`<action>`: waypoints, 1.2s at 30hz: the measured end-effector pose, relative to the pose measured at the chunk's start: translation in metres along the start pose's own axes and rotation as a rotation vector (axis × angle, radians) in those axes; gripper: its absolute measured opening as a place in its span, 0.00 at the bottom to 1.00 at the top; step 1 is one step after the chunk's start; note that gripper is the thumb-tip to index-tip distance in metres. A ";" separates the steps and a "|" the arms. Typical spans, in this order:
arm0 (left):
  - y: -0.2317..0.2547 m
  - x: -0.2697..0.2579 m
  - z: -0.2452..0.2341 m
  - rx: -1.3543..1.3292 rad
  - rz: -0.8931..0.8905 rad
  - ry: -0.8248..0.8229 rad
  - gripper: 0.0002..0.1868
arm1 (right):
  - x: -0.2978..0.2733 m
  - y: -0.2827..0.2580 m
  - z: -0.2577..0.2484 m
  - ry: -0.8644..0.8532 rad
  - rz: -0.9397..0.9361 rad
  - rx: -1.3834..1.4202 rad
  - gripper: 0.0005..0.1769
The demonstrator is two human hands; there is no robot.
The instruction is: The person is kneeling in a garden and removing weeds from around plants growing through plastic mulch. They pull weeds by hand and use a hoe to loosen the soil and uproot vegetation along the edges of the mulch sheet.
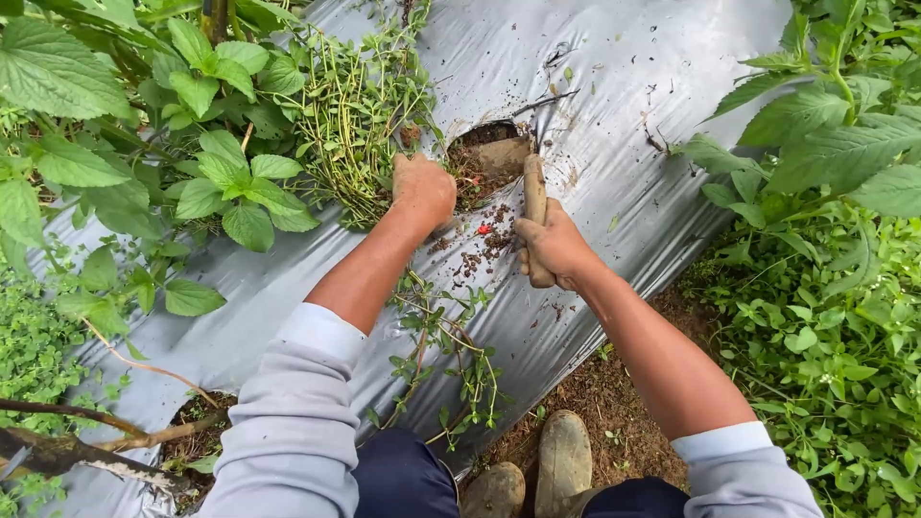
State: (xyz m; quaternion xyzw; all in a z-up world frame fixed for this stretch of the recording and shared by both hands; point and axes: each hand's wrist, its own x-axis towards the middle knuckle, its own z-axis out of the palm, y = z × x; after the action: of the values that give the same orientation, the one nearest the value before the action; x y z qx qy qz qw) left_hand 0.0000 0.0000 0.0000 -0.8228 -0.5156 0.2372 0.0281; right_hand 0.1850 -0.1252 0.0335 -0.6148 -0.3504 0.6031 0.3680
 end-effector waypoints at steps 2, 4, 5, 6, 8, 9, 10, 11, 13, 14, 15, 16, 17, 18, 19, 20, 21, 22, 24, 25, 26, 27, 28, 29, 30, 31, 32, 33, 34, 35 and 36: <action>-0.010 0.001 0.002 -0.064 0.019 -0.001 0.11 | 0.005 0.004 -0.011 0.003 -0.029 -0.035 0.21; -0.016 -0.003 0.007 -0.139 0.039 -0.021 0.12 | 0.006 0.004 -0.009 -0.001 -0.037 -0.075 0.21; -0.016 0.000 0.005 -0.226 0.014 -0.014 0.13 | 0.005 0.000 -0.006 -0.003 -0.031 0.012 0.20; -0.016 0.001 0.002 -0.313 -0.011 -0.007 0.14 | 0.005 -0.004 -0.002 -0.005 -0.026 0.099 0.20; -0.020 -0.001 0.000 -0.331 0.001 0.016 0.15 | 0.004 0.005 -0.001 -0.032 -0.003 0.135 0.19; -0.023 0.001 -0.005 -0.340 0.015 0.045 0.16 | 0.005 0.008 0.000 -0.058 0.012 0.178 0.19; -0.022 0.002 -0.010 -0.339 0.019 0.051 0.16 | 0.000 0.000 -0.011 -0.053 0.006 0.178 0.19; -0.022 0.001 -0.014 -0.329 0.043 0.102 0.17 | -0.006 -0.006 -0.020 -0.080 0.016 0.139 0.19; -0.022 0.005 -0.013 -0.321 0.066 0.149 0.17 | -0.003 -0.011 -0.023 -0.108 0.030 0.100 0.20; -0.021 0.010 -0.008 -0.290 0.093 0.183 0.19 | 0.005 -0.009 -0.018 -0.091 -0.003 0.138 0.19; -0.021 0.018 -0.006 -0.255 0.120 0.224 0.22 | 0.014 -0.009 -0.014 -0.072 -0.042 0.176 0.18; -0.022 0.015 -0.007 -0.255 0.121 0.225 0.22 | 0.008 -0.008 -0.006 -0.072 -0.043 0.177 0.18; -0.024 0.012 -0.009 -0.285 0.082 0.304 0.22 | 0.002 -0.007 0.003 -0.066 -0.067 0.125 0.18; -0.025 0.008 -0.011 -0.315 0.043 0.383 0.22 | -0.003 -0.005 0.012 -0.061 -0.092 0.074 0.17; -0.027 0.012 -0.002 -0.314 0.045 0.379 0.22 | -0.001 0.000 0.006 -0.060 -0.089 0.077 0.17; -0.028 0.016 0.007 -0.364 -0.005 0.531 0.17 | 0.002 0.005 0.000 -0.078 -0.105 0.062 0.19; -0.026 0.021 0.016 -0.419 -0.047 0.685 0.13 | 0.002 0.011 -0.008 -0.087 -0.120 0.045 0.20; -0.028 0.022 0.019 -0.423 -0.037 0.682 0.13 | -0.001 0.014 -0.003 -0.078 -0.116 0.047 0.20; -0.027 0.029 0.020 -0.437 -0.032 0.787 0.12 | -0.004 0.015 0.001 0.005 -0.197 0.173 0.22; -0.028 0.031 0.021 -0.440 -0.031 0.788 0.12 | 0.001 0.027 0.002 0.007 -0.197 0.171 0.22; -0.029 0.033 0.022 -0.474 -0.036 0.878 0.12 | 0.006 0.038 0.004 -0.011 -0.233 0.124 0.23; -0.033 0.036 0.023 -0.502 -0.038 0.967 0.12 | 0.012 0.051 0.008 -0.029 -0.269 0.084 0.24; -0.035 0.035 0.020 -0.498 -0.033 0.966 0.12 | 0.008 0.048 0.007 -0.027 -0.270 0.089 0.24; -0.037 0.034 0.018 -0.538 -0.037 1.050 0.12 | 0.005 0.044 0.006 -0.038 -0.287 0.040 0.24; -0.040 0.034 0.016 -0.577 -0.041 1.135 0.11 | 0.002 0.041 0.005 -0.049 -0.305 -0.010 0.24; -0.033 0.030 0.025 -0.580 -0.040 1.129 0.11 | -0.001 0.038 0.003 -0.047 -0.299 -0.009 0.24; -0.027 0.026 0.033 -0.588 -0.075 1.169 0.13 | -0.005 0.035 0.001 0.043 -0.316 -0.133 0.27; -0.023 0.024 0.038 -0.594 -0.105 1.217 0.15 | -0.007 0.030 0.000 0.138 -0.340 -0.256 0.30; -0.013 0.025 0.037 -0.595 -0.100 1.219 0.15 | -0.007 0.027 0.000 0.143 -0.341 -0.255 0.30; -0.001 0.025 0.037 -0.365 0.020 0.832 0.13 | -0.009 0.025 -0.001 0.167 -0.336 -0.263 0.31; 0.012 0.024 0.036 -0.135 0.134 0.443 0.15 | -0.011 0.023 -0.003 0.190 -0.331 -0.271 0.31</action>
State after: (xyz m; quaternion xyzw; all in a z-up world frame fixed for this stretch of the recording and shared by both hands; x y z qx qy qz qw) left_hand 0.0029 0.0083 -0.0444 -0.8871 -0.4560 0.0172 0.0696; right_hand 0.1874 -0.1456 0.0187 -0.6469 -0.4879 0.4213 0.4073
